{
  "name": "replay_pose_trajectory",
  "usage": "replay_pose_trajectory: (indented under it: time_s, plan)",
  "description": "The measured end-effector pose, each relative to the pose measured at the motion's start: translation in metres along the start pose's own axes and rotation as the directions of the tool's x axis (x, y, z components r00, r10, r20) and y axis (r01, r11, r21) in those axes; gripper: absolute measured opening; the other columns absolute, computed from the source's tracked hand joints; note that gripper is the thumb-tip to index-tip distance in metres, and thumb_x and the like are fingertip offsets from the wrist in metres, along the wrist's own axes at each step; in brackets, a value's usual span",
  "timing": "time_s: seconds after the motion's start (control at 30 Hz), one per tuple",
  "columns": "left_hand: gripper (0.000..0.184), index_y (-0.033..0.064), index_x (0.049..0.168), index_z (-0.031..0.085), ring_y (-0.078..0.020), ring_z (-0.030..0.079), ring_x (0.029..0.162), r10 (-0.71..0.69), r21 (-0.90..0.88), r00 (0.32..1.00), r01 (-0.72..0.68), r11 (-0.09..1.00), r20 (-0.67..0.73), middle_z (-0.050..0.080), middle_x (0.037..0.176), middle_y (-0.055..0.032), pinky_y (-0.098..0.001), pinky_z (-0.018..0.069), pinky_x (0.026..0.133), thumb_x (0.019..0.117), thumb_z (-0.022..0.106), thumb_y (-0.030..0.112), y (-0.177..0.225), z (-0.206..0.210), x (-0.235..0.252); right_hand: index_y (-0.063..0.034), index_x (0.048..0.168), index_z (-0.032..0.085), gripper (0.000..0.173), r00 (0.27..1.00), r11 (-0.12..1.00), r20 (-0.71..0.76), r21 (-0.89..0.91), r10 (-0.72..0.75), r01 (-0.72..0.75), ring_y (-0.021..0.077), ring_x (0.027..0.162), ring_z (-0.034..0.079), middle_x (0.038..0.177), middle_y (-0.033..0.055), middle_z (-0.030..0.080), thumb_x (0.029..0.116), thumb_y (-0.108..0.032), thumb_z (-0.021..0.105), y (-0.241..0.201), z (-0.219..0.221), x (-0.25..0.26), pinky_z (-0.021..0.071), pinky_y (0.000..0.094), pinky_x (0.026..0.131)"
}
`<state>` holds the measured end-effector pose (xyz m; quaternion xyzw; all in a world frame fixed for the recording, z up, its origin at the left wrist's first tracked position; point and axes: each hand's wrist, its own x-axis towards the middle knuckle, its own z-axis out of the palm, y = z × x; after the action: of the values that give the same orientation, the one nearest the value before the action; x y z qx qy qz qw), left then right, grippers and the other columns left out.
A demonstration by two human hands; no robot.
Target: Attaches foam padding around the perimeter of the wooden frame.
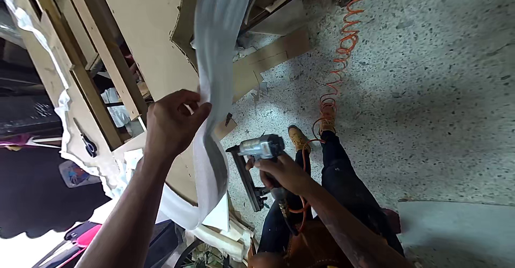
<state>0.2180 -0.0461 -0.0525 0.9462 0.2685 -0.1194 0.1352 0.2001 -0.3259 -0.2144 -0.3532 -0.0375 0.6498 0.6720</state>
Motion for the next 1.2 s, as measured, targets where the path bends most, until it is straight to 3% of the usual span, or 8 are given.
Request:
replay_pose_trajectory:
  time_s: [0.13,0.3,0.43,0.5,0.6,0.83,1.03,1.2]
  plan:
    - [0.038,0.0178,0.114,0.073,-0.0222,0.070,0.085,0.073,0.132,0.986,-0.094,0.987,0.153,0.072,0.098,-0.0029,-0.0549,0.0591,0.074,0.0893,0.075,0.046,0.052,0.023,0.020,-0.0141,0.121,0.070,0.028,0.988,0.997,-0.142,-0.059,-0.060,0.052,0.0198,0.052,0.055,0.090,0.0156,0.068,0.1047,-0.034,0.058,-0.019,-0.039,-0.021,0.0518,0.0349,0.050]
    - [0.021,0.0215,0.102,0.075,-0.0210,0.071,0.085,0.182,0.363,0.960,-0.250,0.897,0.212,0.072,0.092,0.0006,-0.0484,0.0588,0.071,0.0927,0.069,0.039,0.065,0.060,0.024,-0.0100,0.130,0.065,0.033,0.974,0.993,-0.193,0.008,-0.115,0.119,0.0228,0.052,0.057,0.110,0.0196,0.070,0.1049,-0.029,0.056,-0.021,-0.079,-0.028,0.0530,0.0376,0.049]
    - [0.024,0.0202,0.099,0.074,-0.0249,0.070,0.078,-0.022,0.296,0.988,-0.024,0.955,0.152,0.071,0.086,-0.0022,-0.0582,0.0569,0.066,0.0929,0.068,0.043,0.048,0.006,0.051,-0.0050,0.128,0.065,0.035,0.978,0.974,-0.163,0.161,-0.133,0.159,0.0183,0.051,0.056,0.099,0.0192,0.070,0.1055,-0.030,0.054,-0.030,-0.068,-0.012,0.0532,0.0355,0.050]
    - [0.024,0.0198,0.096,0.072,-0.0199,0.067,0.075,-0.051,0.205,0.993,0.028,0.978,0.109,0.069,0.084,0.0009,-0.0544,0.0568,0.066,0.0937,0.067,0.043,0.031,-0.007,0.046,-0.0037,0.127,0.065,0.035,0.980,0.956,-0.114,0.225,-0.165,0.188,0.0166,0.051,0.056,0.093,0.0176,0.070,0.1057,-0.029,0.053,-0.033,-0.051,0.005,0.0529,0.0341,0.049]
    - [0.024,0.0226,0.100,0.072,-0.0111,0.068,0.076,-0.081,0.073,0.995,0.077,0.994,0.056,0.070,0.089,0.0064,-0.0458,0.0596,0.066,0.0958,0.066,0.045,0.014,-0.013,0.041,-0.0021,0.131,0.062,0.035,0.972,0.940,-0.045,0.248,-0.231,0.234,0.0193,0.054,0.059,0.106,0.0186,0.071,0.1055,-0.025,0.055,-0.031,-0.032,0.031,0.0546,0.0358,0.050]
    - [0.022,0.0234,0.101,0.072,-0.0023,0.070,0.081,-0.088,-0.024,0.996,0.088,0.996,0.001,0.072,0.090,0.0109,-0.0343,0.0632,0.069,0.0950,0.066,0.044,0.012,-0.009,0.041,-0.0037,0.123,0.065,0.028,0.971,0.944,-0.037,0.226,-0.238,0.240,0.0186,0.058,0.061,0.109,0.0145,0.071,0.1046,-0.023,0.059,-0.013,-0.009,0.059,0.0557,0.0345,0.053]
    - [0.022,0.0224,0.105,0.072,-0.0039,0.072,0.087,-0.110,-0.068,0.993,0.113,0.991,0.039,0.073,0.094,0.0100,-0.0330,0.0647,0.075,0.0951,0.066,0.041,0.009,-0.012,0.044,-0.0027,0.114,0.068,0.023,0.974,0.945,-0.045,0.238,-0.222,0.226,0.0173,0.054,0.059,0.083,0.0125,0.068,0.1045,-0.022,0.059,-0.019,-0.004,0.079,0.0544,0.0331,0.052]
    - [0.020,0.0203,0.104,0.072,-0.0050,0.071,0.086,-0.120,-0.059,0.992,0.122,0.991,0.040,0.072,0.093,0.0081,-0.0349,0.0637,0.075,0.0939,0.067,0.037,0.009,-0.012,0.046,-0.0033,0.115,0.068,0.027,0.980,0.953,-0.012,0.233,-0.198,0.196,0.0178,0.056,0.059,0.089,0.0134,0.069,0.1048,-0.026,0.059,-0.026,-0.018,0.080,0.0549,0.0339,0.054]
